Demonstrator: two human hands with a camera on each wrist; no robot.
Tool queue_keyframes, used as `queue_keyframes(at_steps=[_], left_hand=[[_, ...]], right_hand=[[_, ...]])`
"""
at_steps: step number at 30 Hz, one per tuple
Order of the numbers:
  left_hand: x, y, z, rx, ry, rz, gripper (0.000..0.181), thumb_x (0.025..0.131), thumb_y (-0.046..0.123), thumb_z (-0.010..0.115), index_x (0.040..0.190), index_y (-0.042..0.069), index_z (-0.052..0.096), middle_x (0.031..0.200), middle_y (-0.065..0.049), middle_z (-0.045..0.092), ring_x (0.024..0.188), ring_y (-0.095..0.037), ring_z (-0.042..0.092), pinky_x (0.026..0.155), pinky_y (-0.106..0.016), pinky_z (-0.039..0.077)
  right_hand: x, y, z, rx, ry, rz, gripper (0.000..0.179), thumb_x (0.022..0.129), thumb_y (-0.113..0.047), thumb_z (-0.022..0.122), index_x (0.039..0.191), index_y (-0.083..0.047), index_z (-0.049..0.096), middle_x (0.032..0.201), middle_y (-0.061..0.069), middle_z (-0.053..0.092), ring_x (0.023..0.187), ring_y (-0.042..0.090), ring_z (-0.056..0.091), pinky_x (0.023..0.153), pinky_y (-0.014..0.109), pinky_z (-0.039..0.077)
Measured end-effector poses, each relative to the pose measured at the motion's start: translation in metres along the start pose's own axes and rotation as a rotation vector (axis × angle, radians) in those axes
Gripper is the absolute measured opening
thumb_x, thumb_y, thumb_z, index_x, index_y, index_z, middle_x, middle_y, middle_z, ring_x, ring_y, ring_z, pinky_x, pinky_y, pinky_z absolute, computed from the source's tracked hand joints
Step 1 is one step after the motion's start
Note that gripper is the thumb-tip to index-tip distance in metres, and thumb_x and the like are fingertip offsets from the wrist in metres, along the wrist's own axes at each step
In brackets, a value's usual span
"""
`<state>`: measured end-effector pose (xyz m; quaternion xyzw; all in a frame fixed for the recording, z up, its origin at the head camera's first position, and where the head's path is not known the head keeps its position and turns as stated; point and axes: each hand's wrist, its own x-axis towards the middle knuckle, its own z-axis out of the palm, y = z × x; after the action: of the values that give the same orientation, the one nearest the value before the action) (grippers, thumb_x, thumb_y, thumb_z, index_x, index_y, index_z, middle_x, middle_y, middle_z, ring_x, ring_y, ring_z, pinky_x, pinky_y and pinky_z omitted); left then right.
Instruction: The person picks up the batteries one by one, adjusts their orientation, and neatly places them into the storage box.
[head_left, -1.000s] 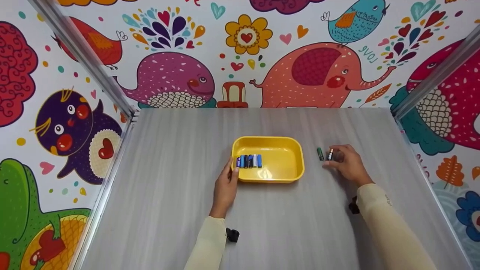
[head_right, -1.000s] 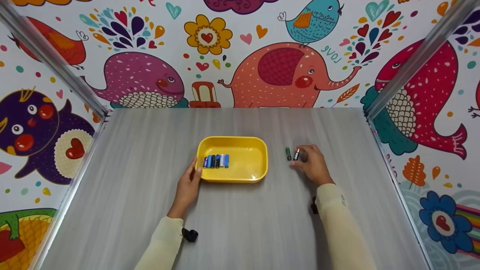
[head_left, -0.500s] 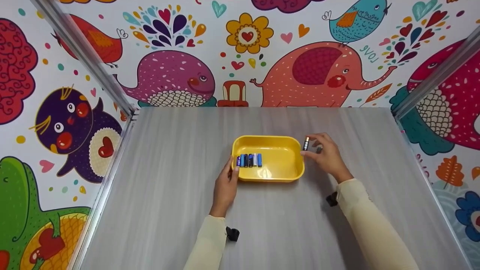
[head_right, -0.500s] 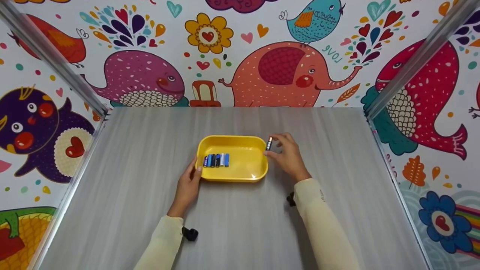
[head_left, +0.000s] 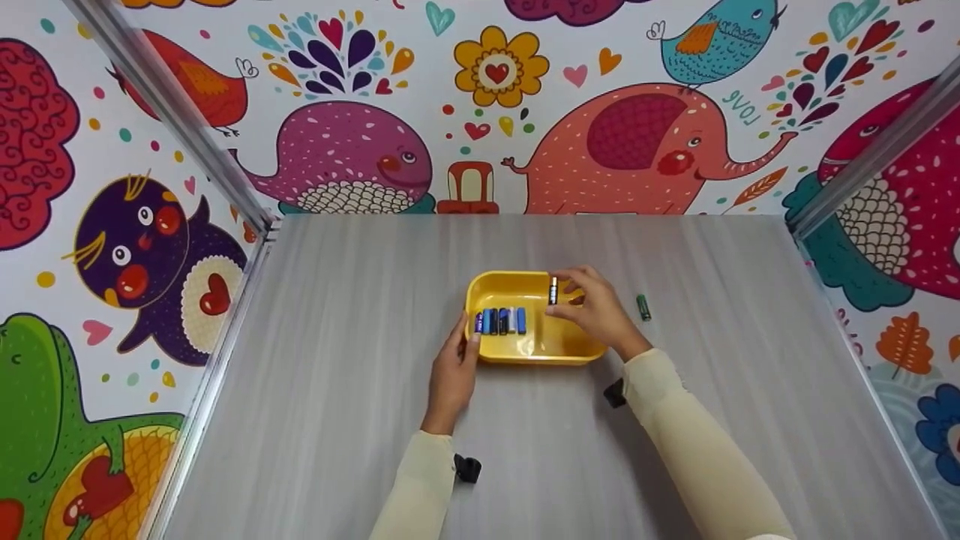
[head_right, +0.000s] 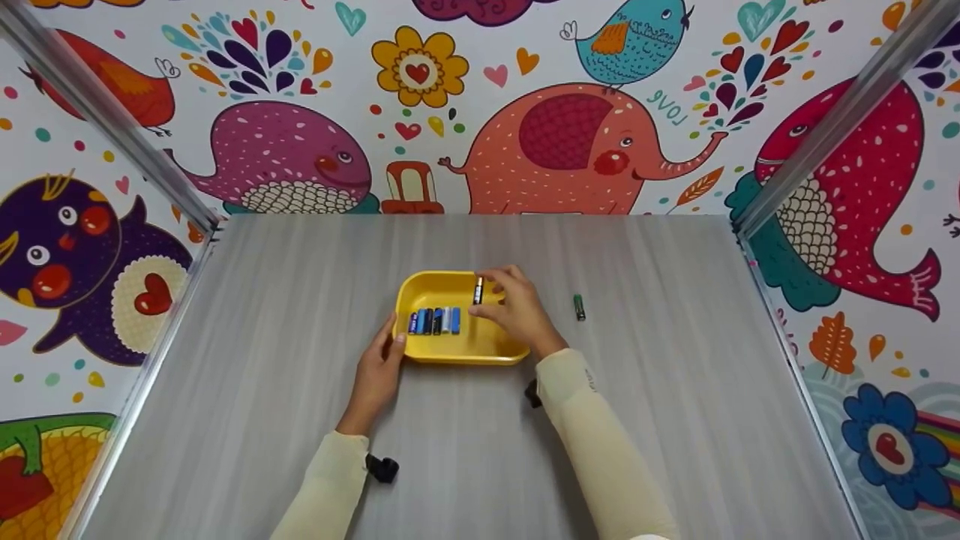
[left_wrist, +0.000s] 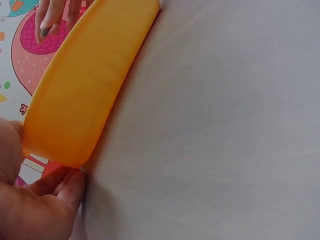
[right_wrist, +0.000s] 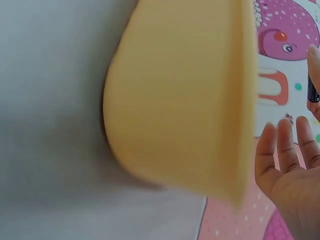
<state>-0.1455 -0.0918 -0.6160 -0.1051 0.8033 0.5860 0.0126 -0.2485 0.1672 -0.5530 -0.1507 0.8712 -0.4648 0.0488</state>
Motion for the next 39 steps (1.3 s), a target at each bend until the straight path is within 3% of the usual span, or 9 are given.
queue_keyframes(at_steps=[9, 16, 26, 39], left_hand=[[0.0, 0.002, 0.0, 0.004, -0.006, -0.006, 0.06, 0.106, 0.051, 0.047, 0.161, 0.033, 0.03, 0.166, 0.008, 0.034, 0.15, -0.016, 0.038, 0.119, -0.037, 0.04], [0.001, 0.001, 0.001, 0.012, -0.008, -0.018, 0.059, 0.106, 0.052, 0.046, 0.161, 0.036, 0.03, 0.166, 0.009, 0.033, 0.15, -0.016, 0.037, 0.119, -0.038, 0.04], [0.002, -0.002, 0.002, 0.013, 0.004, -0.015, 0.058, 0.106, 0.05, 0.048, 0.16, 0.039, 0.03, 0.165, 0.011, 0.034, 0.15, -0.015, 0.038, 0.119, -0.037, 0.04], [0.002, -0.001, 0.002, -0.003, -0.002, -0.013, 0.059, 0.106, 0.05, 0.047, 0.161, 0.035, 0.031, 0.166, 0.009, 0.033, 0.151, -0.017, 0.038, 0.119, -0.039, 0.04]], right_hand=[[0.006, 0.006, 0.031, 0.017, -0.057, 0.069, 0.057, 0.086, -0.028, 0.084, 0.138, -0.018, 0.063, 0.132, 0.005, 0.054, 0.127, 0.037, 0.054, 0.109, 0.055, 0.048], [0.009, 0.013, 0.047, -0.005, -0.076, 0.148, 0.055, 0.086, -0.03, 0.084, 0.136, -0.021, 0.064, 0.13, -0.001, 0.053, 0.126, 0.028, 0.051, 0.115, 0.048, 0.045], [0.012, 0.021, 0.054, -0.008, -0.103, 0.198, 0.054, 0.082, -0.029, 0.087, 0.132, -0.023, 0.068, 0.123, 0.002, 0.054, 0.121, 0.027, 0.051, 0.113, 0.047, 0.046], [0.015, 0.026, 0.056, -0.133, -0.122, 0.174, 0.052, 0.078, -0.029, 0.09, 0.125, -0.019, 0.071, 0.124, 0.006, 0.057, 0.115, 0.026, 0.053, 0.107, 0.043, 0.048]])
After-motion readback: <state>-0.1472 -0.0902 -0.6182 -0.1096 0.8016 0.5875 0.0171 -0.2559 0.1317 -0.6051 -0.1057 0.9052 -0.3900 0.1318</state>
